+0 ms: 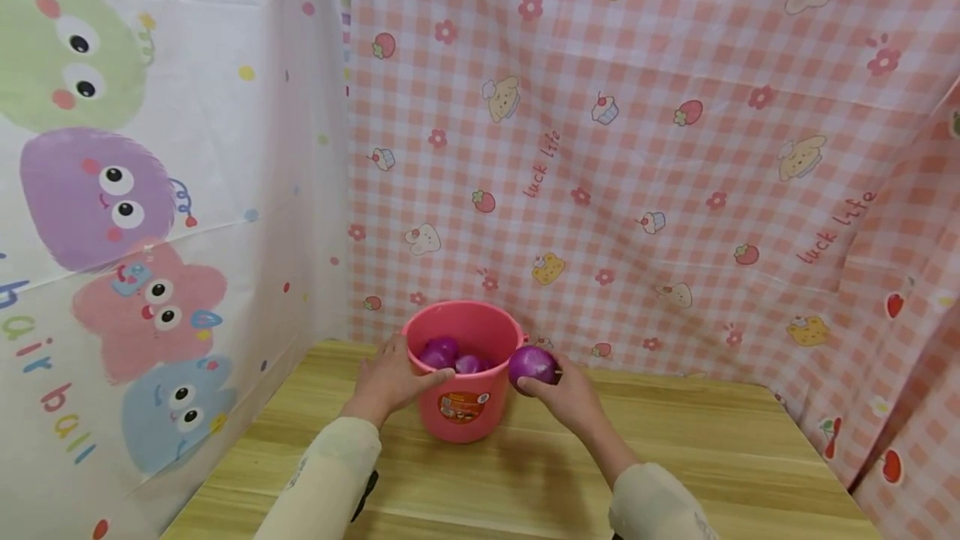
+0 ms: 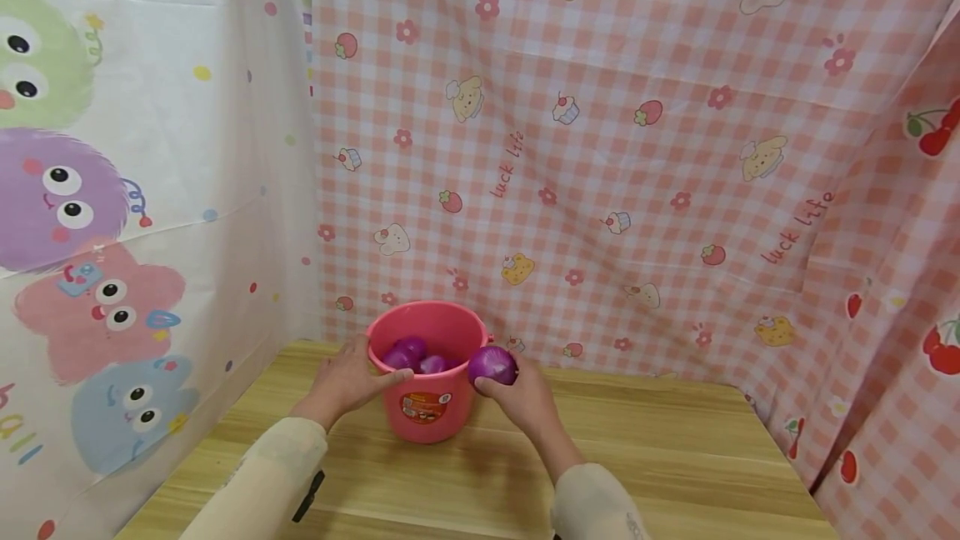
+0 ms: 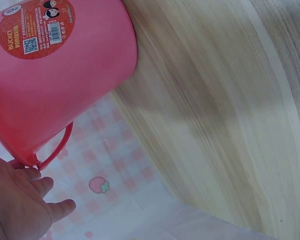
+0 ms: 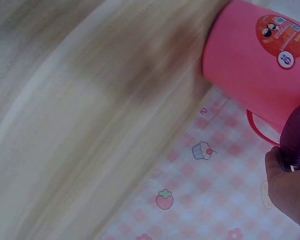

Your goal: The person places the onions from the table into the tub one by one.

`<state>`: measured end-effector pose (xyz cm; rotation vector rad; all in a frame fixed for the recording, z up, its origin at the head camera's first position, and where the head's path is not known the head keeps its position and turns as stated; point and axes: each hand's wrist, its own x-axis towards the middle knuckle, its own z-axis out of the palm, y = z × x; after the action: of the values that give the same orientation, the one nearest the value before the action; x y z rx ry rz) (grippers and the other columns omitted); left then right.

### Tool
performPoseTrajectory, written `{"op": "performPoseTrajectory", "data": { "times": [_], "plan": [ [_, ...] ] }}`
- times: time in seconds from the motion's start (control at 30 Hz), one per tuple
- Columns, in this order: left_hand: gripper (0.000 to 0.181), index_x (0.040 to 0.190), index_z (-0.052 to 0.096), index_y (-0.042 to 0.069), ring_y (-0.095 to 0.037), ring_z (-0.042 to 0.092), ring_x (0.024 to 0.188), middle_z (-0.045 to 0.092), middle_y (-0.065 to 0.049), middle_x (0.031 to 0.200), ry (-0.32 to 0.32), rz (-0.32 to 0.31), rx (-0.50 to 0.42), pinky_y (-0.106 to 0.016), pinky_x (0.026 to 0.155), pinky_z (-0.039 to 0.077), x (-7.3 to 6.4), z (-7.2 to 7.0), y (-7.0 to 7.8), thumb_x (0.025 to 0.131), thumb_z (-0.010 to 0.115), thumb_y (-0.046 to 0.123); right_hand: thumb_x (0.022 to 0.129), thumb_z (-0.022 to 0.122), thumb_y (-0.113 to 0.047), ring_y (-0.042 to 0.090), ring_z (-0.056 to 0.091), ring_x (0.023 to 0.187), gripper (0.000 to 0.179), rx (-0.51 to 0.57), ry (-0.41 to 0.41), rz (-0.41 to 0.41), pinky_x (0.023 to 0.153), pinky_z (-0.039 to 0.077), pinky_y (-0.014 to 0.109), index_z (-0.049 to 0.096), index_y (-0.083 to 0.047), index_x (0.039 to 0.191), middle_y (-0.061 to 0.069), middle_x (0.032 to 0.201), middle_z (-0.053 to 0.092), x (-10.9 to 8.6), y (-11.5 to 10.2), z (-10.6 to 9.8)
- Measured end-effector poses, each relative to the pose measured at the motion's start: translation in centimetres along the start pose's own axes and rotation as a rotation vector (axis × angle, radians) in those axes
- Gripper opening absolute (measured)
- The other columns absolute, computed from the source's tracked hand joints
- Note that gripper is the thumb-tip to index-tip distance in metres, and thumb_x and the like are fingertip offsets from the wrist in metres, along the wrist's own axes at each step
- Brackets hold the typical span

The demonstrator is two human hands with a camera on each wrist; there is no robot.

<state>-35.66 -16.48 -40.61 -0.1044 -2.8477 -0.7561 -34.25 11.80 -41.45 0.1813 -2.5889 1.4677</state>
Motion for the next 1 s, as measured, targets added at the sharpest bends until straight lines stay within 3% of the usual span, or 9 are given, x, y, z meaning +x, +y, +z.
{"op": "performPoseTrajectory", "data": {
  "times": [0.6, 1.0],
  "plan": [
    [0.111, 0.153, 0.029, 0.002, -0.04, 0.039, 0.135, 0.045, -0.018, 0.144, 0.001, 0.0, -0.004, -0.071, 0.11, 0.018, -0.1, -0.1, 0.1, 0.077, 0.066, 0.074, 0.085, 0.078, -0.031, 0.033, 0.061, 0.114, 0.068, 0.007, 0.046, -0.084, 0.093, 0.053, 0.047, 0.052, -0.001, 0.14, 0.02, 0.127, 0.062, 1.6, -2.2, -1.0],
    [0.113, 0.154, 0.027, 0.002, -0.041, 0.038, 0.137, 0.043, -0.019, 0.147, -0.011, -0.006, -0.002, -0.068, 0.112, 0.018, -0.3, -0.4, 0.5, 0.076, 0.066, 0.076, 0.085, 0.078, -0.037, 0.033, 0.059, 0.117, 0.072, 0.033, 0.039, -0.079, 0.097, 0.05, 0.049, 0.051, -0.002, 0.141, 0.018, 0.13, 0.059, 2.9, -4.0, 0.1]
  ]
}}
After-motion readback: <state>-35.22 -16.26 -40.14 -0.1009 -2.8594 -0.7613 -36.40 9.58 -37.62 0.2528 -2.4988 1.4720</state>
